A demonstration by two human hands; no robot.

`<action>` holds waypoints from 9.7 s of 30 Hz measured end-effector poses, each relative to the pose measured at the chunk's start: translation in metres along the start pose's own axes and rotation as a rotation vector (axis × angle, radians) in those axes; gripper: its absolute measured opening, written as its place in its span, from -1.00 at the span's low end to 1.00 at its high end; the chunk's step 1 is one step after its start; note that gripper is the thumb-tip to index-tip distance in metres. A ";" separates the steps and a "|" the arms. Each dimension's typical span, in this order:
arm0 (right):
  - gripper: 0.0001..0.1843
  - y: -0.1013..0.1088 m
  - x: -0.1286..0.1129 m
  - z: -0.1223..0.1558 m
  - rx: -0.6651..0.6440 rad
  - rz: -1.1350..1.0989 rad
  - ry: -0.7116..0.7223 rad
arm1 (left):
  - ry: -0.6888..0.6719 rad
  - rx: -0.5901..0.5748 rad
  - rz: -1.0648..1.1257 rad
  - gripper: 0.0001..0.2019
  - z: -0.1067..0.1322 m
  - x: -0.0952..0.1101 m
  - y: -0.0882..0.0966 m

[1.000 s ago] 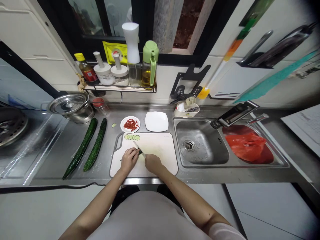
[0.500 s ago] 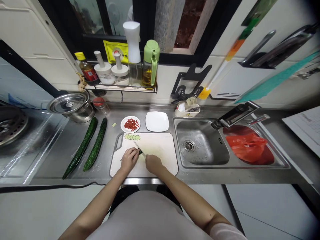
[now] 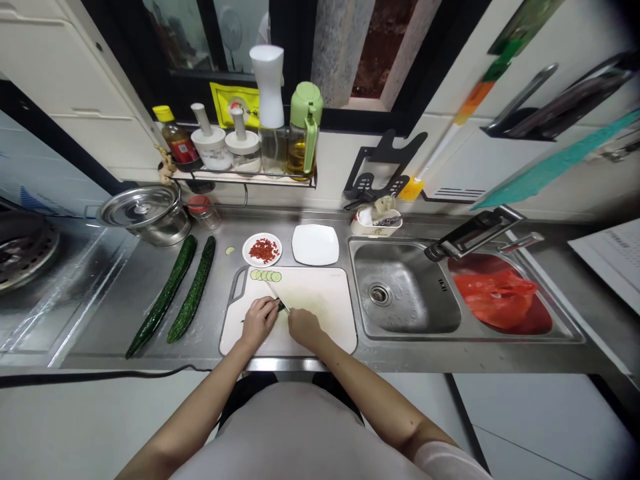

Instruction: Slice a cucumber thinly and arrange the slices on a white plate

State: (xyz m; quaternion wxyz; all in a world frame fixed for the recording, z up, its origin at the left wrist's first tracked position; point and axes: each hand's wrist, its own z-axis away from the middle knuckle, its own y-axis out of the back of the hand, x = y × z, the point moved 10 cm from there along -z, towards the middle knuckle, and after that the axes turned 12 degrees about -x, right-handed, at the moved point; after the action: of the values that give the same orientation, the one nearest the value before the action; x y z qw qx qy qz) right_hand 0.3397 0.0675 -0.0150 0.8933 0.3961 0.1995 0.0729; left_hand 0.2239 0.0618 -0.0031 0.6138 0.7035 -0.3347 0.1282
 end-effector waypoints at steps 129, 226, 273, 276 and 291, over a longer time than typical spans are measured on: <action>-0.53 0.025 0.117 0.089 0.299 0.076 -0.293 | 0.356 -0.256 -0.184 -0.81 -0.087 -0.053 -0.005; -0.68 0.002 0.011 0.077 -0.153 0.039 -0.101 | 0.059 0.017 -0.006 -0.78 0.014 0.011 0.000; -0.69 0.000 0.005 0.045 -0.065 0.046 -0.086 | -0.043 0.082 -0.059 -0.80 0.014 0.021 0.001; -0.70 0.001 0.003 0.043 -0.061 0.047 -0.085 | -0.030 0.083 -0.050 -0.80 0.014 0.021 0.002; -0.68 0.004 -0.006 0.022 -0.018 0.061 -0.084 | -0.028 0.084 -0.053 -0.80 0.014 0.021 0.003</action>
State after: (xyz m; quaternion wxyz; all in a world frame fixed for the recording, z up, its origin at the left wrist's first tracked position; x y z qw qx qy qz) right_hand 0.3435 0.0535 0.0031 0.9018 0.3966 0.1491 0.0851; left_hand 0.2348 0.0422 0.0088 0.5819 0.7390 -0.3191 0.1159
